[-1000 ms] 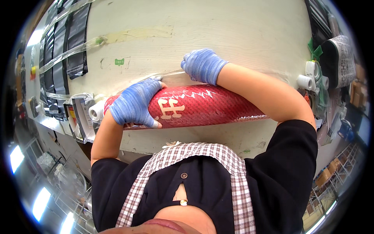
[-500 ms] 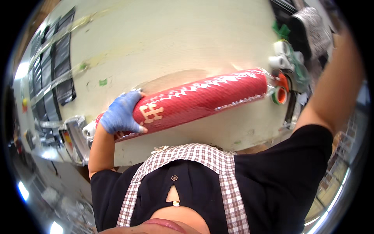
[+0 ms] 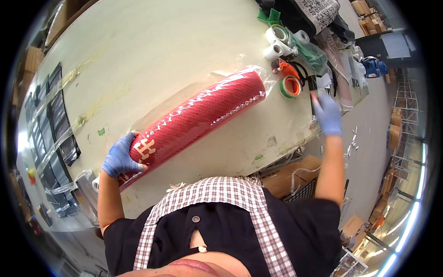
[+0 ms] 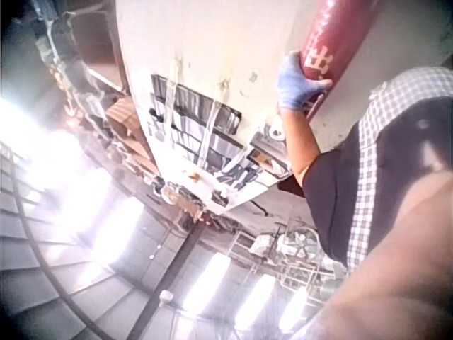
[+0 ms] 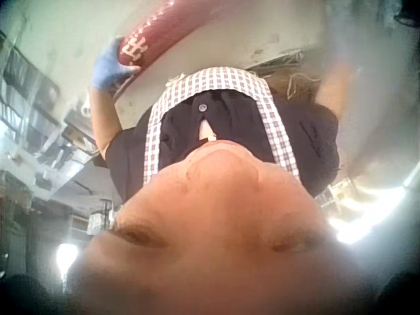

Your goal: The person takes two rolled red and white mats from a box, places them on a table, and uses clear plastic film to wrap them together.

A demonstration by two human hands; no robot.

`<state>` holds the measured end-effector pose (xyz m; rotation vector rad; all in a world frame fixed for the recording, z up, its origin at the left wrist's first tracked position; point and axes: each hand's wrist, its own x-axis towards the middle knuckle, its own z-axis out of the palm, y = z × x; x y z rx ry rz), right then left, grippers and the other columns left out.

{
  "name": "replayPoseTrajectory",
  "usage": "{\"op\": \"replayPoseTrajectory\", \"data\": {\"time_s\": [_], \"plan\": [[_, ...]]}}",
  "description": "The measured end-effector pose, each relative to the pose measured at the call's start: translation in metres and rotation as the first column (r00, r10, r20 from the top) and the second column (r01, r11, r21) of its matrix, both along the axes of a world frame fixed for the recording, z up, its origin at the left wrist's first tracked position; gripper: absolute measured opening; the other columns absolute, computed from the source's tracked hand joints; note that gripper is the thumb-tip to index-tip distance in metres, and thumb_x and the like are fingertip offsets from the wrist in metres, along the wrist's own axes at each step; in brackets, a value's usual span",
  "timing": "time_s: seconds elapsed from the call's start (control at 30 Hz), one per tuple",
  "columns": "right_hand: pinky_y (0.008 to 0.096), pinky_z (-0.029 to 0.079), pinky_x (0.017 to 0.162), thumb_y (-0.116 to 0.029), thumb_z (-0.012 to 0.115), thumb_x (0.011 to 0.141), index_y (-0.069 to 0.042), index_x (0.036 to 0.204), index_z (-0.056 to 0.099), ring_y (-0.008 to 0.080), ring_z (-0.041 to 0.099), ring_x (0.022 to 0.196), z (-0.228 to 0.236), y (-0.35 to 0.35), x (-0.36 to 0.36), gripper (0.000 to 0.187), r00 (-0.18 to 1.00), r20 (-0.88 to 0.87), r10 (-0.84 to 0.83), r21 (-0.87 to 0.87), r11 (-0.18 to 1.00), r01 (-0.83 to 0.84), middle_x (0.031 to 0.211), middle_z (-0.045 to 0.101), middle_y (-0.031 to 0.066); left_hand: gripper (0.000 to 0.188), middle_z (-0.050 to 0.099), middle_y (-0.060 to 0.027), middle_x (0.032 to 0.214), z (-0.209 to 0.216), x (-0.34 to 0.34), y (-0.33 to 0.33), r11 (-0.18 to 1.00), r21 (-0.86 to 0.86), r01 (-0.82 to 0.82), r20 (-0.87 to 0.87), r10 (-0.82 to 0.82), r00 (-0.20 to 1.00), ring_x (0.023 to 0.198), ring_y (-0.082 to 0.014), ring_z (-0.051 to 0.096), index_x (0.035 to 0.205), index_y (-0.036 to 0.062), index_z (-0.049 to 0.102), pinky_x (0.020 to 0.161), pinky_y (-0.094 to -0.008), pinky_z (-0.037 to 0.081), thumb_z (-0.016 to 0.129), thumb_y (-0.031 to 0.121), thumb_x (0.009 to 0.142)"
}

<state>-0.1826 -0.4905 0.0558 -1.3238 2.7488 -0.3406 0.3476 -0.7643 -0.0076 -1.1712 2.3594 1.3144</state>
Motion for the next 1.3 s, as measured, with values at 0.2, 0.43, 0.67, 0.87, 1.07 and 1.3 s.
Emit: {"op": "replayPoseTrajectory", "data": {"time_s": [0.2,0.43,0.67,0.87,1.07,1.3], "plan": [[0.0302,0.041,0.101,-0.026,0.049,0.101,-0.008,0.127,0.06,0.0203,0.059,0.107,-0.096,-0.184,-0.02,0.033,0.659,0.669,0.342,0.054,0.863,-0.503,0.122,0.061,0.0061,0.091,0.066,-0.0173,0.109,0.003,-0.01,-0.004,0.999,0.049,0.013,-0.003,-0.013,1.0,0.104,-0.033,0.064,0.119,0.003,0.059,0.093,-0.0376,0.051,0.093,0.033,0.04],[0.0396,0.049,0.087,-0.018,0.047,0.099,-0.008,0.116,0.057,0.0333,0.062,0.102,-0.113,-0.184,-0.046,0.021,0.934,0.083,0.348,0.474,0.811,-0.344,0.112,0.063,0.0159,0.087,0.062,-0.0169,0.103,0.001,-0.018,-0.005,0.996,-0.048,0.073,-0.043,-0.075,0.996,0.101,-0.0382,0.06,0.111,0.0046,0.062,0.093,-0.0431,0.048,0.092,0.037,0.037],[0.0448,0.047,0.09,-0.033,0.069,0.086,-0.005,0.118,0.057,0.0375,0.06,0.107,-0.029,-0.181,0.08,0.044,0.657,-0.005,0.754,-0.241,0.636,-0.733,0.115,0.064,0.0157,0.094,0.062,-0.0201,0.116,-0.012,0.006,-0.003,0.997,-0.057,0.043,-0.135,-0.051,0.99,0.114,-0.0402,0.057,0.12,0.0024,0.058,0.099,-0.0445,0.044,0.092,0.046,0.043],[0.0538,0.032,0.111,-0.037,0.087,0.05,-0.025,0.139,0.046,0.0392,0.044,0.131,-0.078,-0.15,0.195,0.099,0.469,-0.045,0.882,0.018,0.471,-0.882,0.143,0.045,0.0157,0.067,0.063,-0.0175,0.126,-0.01,0.05,-0.016,0.977,-0.051,-0.206,0.052,0.209,0.977,0.119,-0.0302,0.06,0.13,0.0072,0.057,0.101,-0.037,0.047,0.083,0.036,0.075],[0.0547,0.03,0.112,-0.026,0.085,0.046,-0.024,0.139,0.045,0.038,0.043,0.13,-0.085,-0.152,0.2,0.102,0.458,-0.033,0.888,-0.01,0.458,-0.889,0.141,0.045,0.0137,0.046,0.067,-0.014,0.11,0.001,0.162,-0.048,0.803,-0.424,-0.419,0.242,0.547,0.802,0.098,-0.0229,0.064,0.118,0.0053,0.065,0.086,-0.0359,0.053,0.078,0.033,0.084],[0.055,0.029,0.113,-0.026,0.086,0.045,-0.024,0.14,0.043,0.0378,0.042,0.131,-0.083,-0.153,0.196,0.105,0.454,-0.02,0.891,0.025,0.454,-0.89,0.142,0.044,0.0134,0.046,0.064,-0.0187,0.115,-0.038,0.143,-0.05,0.939,-0.242,-0.245,0.458,0.333,0.824,0.11,-0.0334,0.061,0.103,0.0092,0.072,0.096,-0.0383,0.048,0.082,0.043,0.073]]}}
